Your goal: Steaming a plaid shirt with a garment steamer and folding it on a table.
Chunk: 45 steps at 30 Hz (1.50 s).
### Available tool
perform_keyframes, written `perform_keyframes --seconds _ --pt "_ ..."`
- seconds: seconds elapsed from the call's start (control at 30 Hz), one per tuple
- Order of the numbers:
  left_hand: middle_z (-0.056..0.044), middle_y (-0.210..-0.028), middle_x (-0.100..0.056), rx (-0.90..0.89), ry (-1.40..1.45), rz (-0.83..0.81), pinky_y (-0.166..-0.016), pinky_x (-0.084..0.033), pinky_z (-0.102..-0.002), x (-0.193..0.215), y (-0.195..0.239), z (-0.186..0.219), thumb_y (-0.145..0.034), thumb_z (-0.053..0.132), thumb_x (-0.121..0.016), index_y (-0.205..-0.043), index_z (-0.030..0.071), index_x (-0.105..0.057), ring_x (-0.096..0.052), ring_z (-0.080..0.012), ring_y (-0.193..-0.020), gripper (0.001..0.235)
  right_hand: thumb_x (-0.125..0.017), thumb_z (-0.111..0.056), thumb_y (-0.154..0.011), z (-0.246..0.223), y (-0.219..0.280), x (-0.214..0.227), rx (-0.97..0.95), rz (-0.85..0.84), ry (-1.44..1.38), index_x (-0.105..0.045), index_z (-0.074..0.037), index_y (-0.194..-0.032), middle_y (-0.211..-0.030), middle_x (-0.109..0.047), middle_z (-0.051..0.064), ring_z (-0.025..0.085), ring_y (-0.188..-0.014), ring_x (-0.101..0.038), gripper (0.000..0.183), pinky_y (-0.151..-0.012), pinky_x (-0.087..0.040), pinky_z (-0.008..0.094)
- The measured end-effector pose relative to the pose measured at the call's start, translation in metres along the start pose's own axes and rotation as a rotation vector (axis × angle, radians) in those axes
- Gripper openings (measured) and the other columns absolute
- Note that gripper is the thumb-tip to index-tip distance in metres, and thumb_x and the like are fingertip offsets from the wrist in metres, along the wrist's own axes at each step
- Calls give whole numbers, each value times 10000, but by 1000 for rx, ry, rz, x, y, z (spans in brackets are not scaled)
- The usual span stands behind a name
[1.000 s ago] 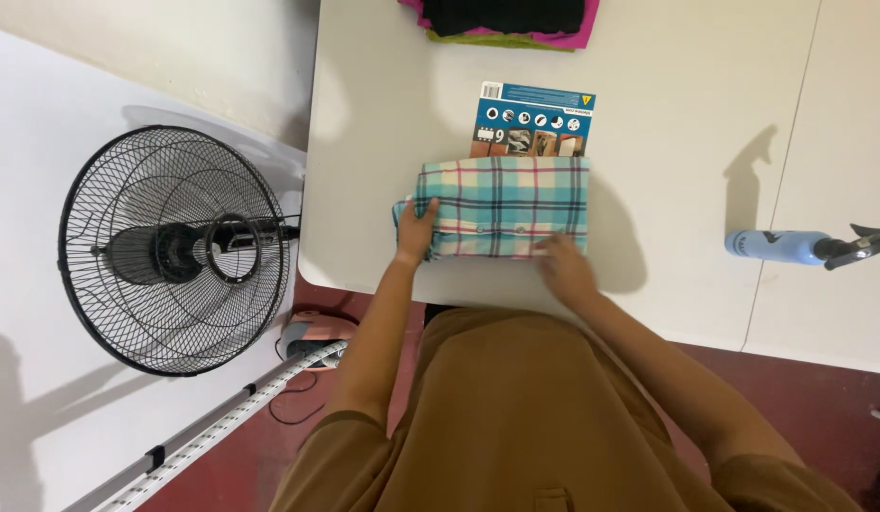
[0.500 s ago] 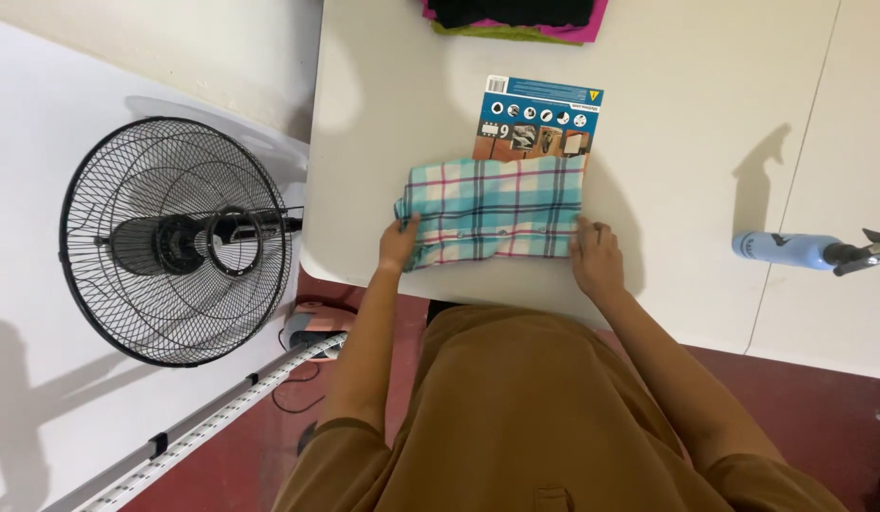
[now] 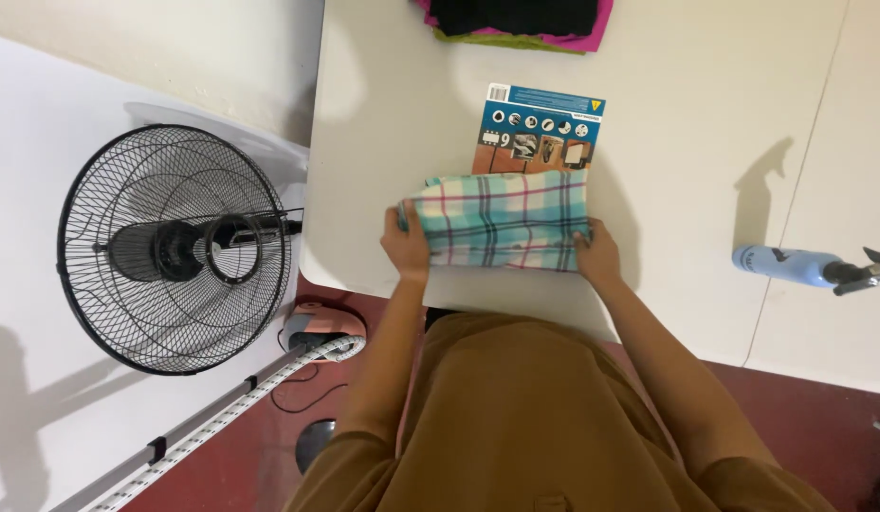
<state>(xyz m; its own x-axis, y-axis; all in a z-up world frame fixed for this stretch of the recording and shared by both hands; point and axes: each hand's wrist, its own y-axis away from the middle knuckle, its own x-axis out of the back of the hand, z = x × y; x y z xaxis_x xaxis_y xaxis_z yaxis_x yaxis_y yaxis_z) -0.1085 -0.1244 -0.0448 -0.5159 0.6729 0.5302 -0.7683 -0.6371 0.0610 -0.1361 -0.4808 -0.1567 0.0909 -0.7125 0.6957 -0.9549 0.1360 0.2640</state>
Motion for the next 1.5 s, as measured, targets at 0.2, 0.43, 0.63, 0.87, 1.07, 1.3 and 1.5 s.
perform_keyframes --seconds 0.2,0.43,0.63,0.87,1.07,1.3,1.5 --pt "-166 -962 -675 40 -85 -77 -800 -514 -446 2 -5 -21 -1044 419 -577 -1258 46 -571 -649 -343 -888 430 -604 -235 -1033 -62 6 32 114 128 49 -498 -11 -1470 -1201 -558 254 410 -1056 -583 502 -896 -480 515" --pt "-215 -1480 -494 -339 -396 -351 -1161 -374 -479 -21 -52 1 -969 306 -652 -1469 143 -559 -423 -378 -1388 534 -553 -185 -1077 -102 -49 36 195 197 41 -571 -123 -1452 -1316 -481 266 402 -1090 -533 380 -958 -456 514" --pt "-143 -1430 -612 -776 -551 -559 -1146 -351 -550 -37 -75 -14 -890 380 -785 -1040 163 -729 -469 -368 -1398 270 -664 -260 -1029 -43 -97 9 342 186 147 -712 -78 -1114 -1246 -522 236 432 -1137 -519 206 -974 -449 541" --pt "-208 -930 -730 -85 -505 -674 -810 -547 -473 -7 -78 48 -857 472 -818 -1060 89 -636 -695 -393 -928 470 -669 -292 -1046 -70 -103 1 239 140 147 -699 -88 -1114 -1235 -537 207 431 -1147 -517 217 -937 -465 564" --pt "-209 -1542 -417 -371 -829 -275 -1176 -296 -586 -53 -24 -14 -949 484 -640 -1459 152 -523 -373 -412 -1447 620 -549 -312 -1102 -115 -58 -17 382 375 257 -515 -66 -1494 -1575 -403 302 496 -1368 -410 464 -1134 -260 680" --pt "-128 -1710 -194 -594 -750 -431 -1182 -81 -756 -72 33 -16 -907 754 -525 -1597 297 -400 -93 -442 -1575 837 -481 -404 -1093 -117 -20 -38 540 14 398 -487 -266 -1570 -1694 -314 106 367 -1576 -233 497 -1217 -82 681" --pt "-125 -1716 -177 -568 -722 -414 -1132 -91 -826 -80 29 -33 -854 801 -562 -1579 367 -388 -63 -482 -1571 863 -491 -457 -1067 -105 -29 -26 472 -2 353 -474 -258 -1569 -1703 -306 113 394 -1579 -225 541 -1231 -103 666"
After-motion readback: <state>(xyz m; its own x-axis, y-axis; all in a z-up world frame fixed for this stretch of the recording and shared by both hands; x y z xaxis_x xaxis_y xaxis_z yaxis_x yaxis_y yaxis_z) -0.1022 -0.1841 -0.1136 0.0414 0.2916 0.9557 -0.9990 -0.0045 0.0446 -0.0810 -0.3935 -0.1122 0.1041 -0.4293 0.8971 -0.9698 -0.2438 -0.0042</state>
